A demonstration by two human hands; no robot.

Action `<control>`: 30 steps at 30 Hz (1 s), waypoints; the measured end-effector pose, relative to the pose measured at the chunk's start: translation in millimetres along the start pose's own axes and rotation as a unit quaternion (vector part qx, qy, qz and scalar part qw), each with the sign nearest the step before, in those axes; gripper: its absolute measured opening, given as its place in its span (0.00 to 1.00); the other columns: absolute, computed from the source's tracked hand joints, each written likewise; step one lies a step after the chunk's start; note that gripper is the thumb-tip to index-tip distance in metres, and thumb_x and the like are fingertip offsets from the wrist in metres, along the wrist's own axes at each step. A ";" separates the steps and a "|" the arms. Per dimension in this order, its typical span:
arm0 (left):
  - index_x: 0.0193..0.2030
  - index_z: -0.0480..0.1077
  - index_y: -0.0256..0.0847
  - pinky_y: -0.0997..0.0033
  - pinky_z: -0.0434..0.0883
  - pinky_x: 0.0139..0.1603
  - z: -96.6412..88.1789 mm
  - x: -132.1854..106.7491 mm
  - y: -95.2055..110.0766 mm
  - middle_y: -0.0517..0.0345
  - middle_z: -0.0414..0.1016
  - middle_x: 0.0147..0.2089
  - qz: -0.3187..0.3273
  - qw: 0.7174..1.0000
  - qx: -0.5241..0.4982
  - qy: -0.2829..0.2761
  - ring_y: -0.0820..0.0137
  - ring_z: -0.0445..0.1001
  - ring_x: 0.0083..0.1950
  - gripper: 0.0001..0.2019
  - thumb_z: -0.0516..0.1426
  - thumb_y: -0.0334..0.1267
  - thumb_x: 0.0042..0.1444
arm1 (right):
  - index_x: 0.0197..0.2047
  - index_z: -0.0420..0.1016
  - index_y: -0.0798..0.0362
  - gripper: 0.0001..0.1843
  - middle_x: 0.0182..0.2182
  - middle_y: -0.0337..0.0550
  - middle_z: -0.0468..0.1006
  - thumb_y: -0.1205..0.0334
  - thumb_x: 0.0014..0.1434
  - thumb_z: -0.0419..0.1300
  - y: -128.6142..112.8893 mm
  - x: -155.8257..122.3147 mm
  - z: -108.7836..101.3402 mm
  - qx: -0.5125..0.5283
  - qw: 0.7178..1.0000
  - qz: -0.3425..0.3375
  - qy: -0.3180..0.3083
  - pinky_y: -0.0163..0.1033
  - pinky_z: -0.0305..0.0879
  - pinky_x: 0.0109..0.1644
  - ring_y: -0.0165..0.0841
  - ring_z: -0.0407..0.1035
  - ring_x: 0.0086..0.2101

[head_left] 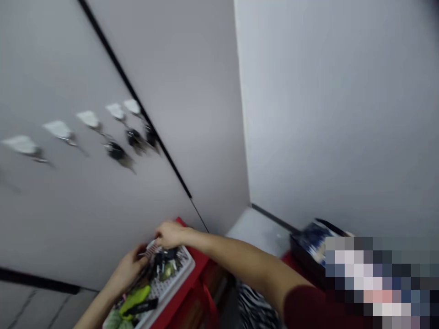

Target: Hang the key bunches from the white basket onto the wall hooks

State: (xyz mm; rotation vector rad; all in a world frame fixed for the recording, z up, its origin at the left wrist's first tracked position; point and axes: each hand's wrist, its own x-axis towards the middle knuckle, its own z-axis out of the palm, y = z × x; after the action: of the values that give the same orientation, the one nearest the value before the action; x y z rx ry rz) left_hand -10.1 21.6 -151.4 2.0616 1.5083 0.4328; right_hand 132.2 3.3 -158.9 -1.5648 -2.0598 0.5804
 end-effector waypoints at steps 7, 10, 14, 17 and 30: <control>0.41 0.59 0.34 0.69 0.62 0.41 -94.7 44.7 96.0 0.48 0.64 0.41 0.135 0.943 -0.162 0.258 0.70 0.65 0.40 0.21 0.52 0.40 0.37 | 0.40 0.63 0.56 0.16 0.35 0.42 0.69 0.63 0.46 0.47 -27.7 33.0 -135.6 0.088 0.874 -0.036 0.476 0.31 0.58 0.38 0.26 0.63 0.33; 0.41 0.58 0.34 0.71 0.64 0.37 -104.7 62.8 134.6 0.49 0.66 0.38 0.136 0.918 -0.222 0.299 0.71 0.66 0.36 0.22 0.54 0.38 0.37 | 0.42 0.61 0.55 0.18 0.36 0.43 0.67 0.60 0.45 0.49 -42.9 43.5 -161.4 0.040 0.871 -0.009 0.489 0.34 0.56 0.39 0.28 0.62 0.34; 0.36 0.60 0.34 0.74 0.64 0.30 -97.0 81.2 160.3 0.54 0.68 0.30 0.116 0.908 -0.287 0.283 0.74 0.67 0.28 0.16 0.53 0.37 0.38 | 0.43 0.60 0.51 0.20 0.35 0.45 0.65 0.55 0.45 0.49 -53.4 54.9 -163.4 -0.036 0.888 0.046 0.456 0.37 0.57 0.35 0.33 0.61 0.35; 0.31 0.62 0.34 0.76 0.63 0.26 -97.6 80.4 166.6 0.58 0.67 0.25 0.107 0.902 -0.317 0.272 0.76 0.66 0.25 0.11 0.52 0.36 0.38 | 0.42 0.60 0.49 0.18 0.35 0.45 0.63 0.55 0.45 0.48 -57.9 59.7 -163.2 -0.081 0.882 0.063 0.460 0.38 0.56 0.34 0.35 0.60 0.36; 0.27 0.63 0.34 0.81 0.54 0.16 -188.4 44.6 200.8 0.64 0.59 0.16 0.157 0.936 -0.170 0.264 0.82 0.55 0.14 0.08 0.52 0.31 0.35 | 0.35 0.62 0.54 0.13 0.29 0.45 0.67 0.59 0.48 0.43 -99.0 66.4 -221.6 -0.087 0.885 0.001 0.456 0.36 0.55 0.33 0.33 0.61 0.32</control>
State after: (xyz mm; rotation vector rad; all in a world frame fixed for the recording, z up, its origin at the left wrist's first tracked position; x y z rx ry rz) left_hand 55.2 63.2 116.5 1.9907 1.2471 1.3630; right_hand 176.9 51.6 83.9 -1.5080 -1.3841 -0.3348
